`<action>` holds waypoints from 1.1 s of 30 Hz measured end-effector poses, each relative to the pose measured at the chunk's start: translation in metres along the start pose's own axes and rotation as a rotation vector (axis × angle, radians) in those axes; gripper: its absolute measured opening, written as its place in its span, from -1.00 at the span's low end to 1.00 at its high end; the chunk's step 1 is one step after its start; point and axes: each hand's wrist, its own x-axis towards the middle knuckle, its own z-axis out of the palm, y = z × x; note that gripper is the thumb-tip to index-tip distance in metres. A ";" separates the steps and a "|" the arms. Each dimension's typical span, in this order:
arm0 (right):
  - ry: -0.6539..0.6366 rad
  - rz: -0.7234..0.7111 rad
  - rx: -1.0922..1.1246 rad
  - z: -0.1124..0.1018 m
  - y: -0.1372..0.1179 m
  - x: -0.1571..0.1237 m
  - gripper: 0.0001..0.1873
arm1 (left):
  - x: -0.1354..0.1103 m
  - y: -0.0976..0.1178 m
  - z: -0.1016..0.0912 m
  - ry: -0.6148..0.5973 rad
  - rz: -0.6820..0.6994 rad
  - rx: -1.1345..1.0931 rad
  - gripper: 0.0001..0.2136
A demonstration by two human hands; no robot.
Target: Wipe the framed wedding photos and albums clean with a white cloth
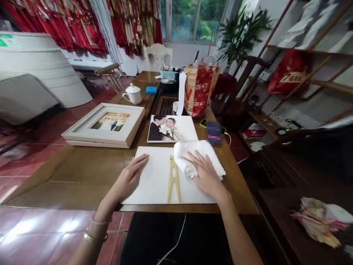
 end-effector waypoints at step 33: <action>-0.231 -0.616 0.181 0.023 -0.119 -0.035 -0.18 | -0.007 0.013 -0.012 0.065 -0.038 -0.353 -0.49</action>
